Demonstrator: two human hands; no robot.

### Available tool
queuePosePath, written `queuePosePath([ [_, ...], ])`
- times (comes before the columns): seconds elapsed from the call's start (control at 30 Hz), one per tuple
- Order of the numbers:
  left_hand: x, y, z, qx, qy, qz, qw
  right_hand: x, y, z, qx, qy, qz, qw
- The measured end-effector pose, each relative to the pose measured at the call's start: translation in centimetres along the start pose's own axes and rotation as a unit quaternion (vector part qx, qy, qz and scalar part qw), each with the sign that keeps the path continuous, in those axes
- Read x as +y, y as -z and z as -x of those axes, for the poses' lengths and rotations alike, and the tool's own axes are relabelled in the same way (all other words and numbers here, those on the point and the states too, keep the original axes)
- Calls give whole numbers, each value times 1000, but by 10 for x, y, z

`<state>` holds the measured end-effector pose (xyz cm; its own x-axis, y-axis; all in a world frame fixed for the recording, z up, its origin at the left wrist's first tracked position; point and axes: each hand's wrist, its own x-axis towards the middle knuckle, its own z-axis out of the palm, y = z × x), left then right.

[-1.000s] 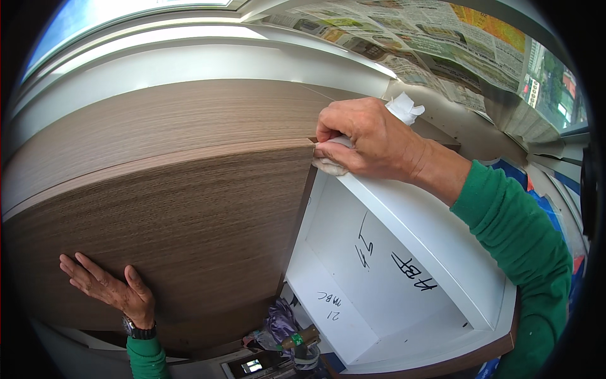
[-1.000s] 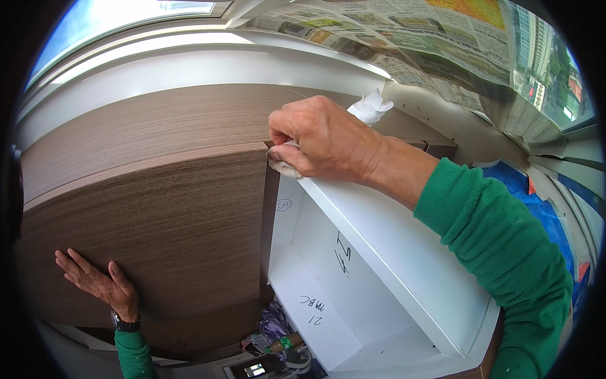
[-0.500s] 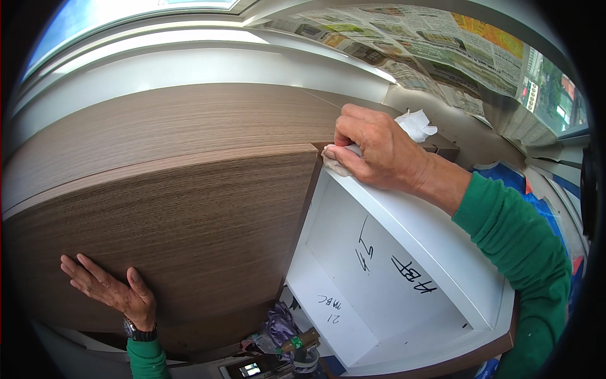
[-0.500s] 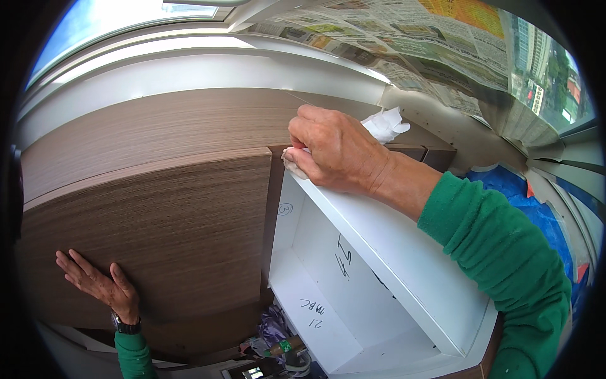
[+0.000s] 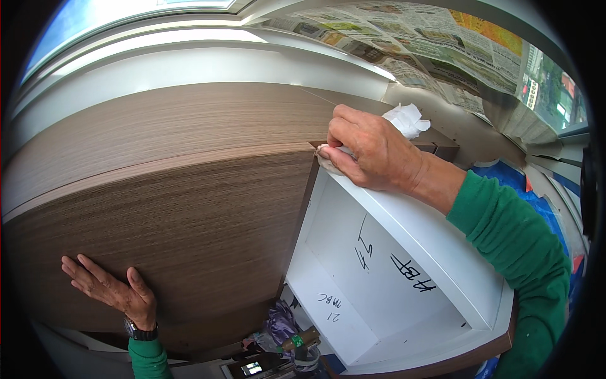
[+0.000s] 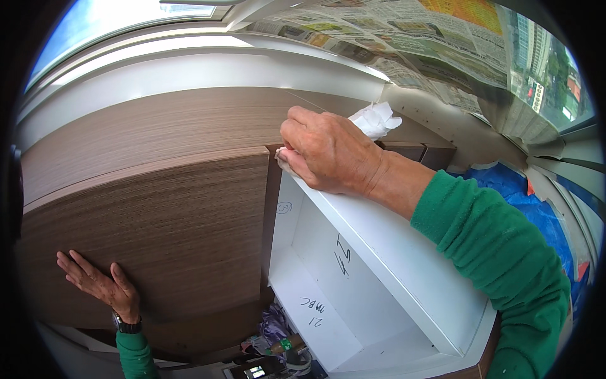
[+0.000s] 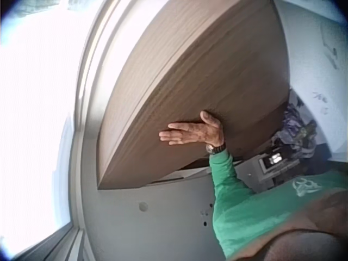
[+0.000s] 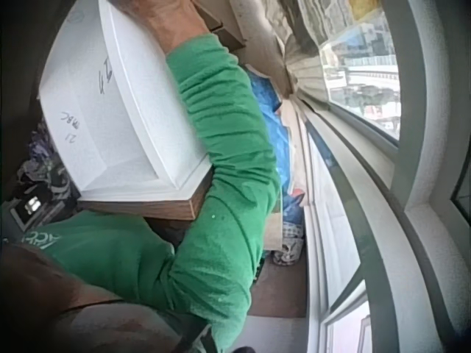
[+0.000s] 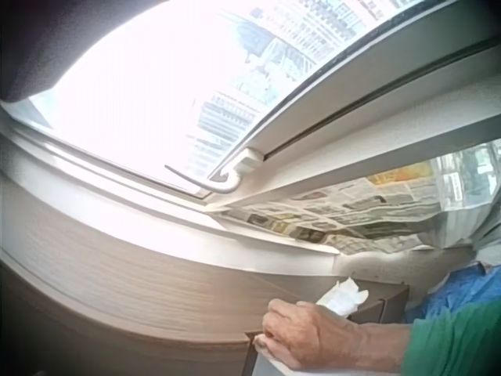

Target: The person cleans the interior and edges of a white wooden cabinet drawer and surrounding frame using a white cloth. The person later picks up a green bottle and a small grey object from a table and places a blue bag onto the floor.

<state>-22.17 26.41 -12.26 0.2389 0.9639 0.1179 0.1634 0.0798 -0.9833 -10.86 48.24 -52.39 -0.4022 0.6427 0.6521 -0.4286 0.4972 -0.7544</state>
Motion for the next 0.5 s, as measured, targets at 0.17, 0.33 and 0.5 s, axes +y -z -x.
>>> queuePosePath([
  [0.17,1,1,0,1,-3,-1,1000,-6,-5,-8,14,36,14,999],
  [0.33,3,0,-2,2,-3,3,1000,2,1,3,5,1,5,1000],
  [0.5,1,1,-1,2,-4,3,1000,-5,-4,-4,13,6,-14,1000],
])
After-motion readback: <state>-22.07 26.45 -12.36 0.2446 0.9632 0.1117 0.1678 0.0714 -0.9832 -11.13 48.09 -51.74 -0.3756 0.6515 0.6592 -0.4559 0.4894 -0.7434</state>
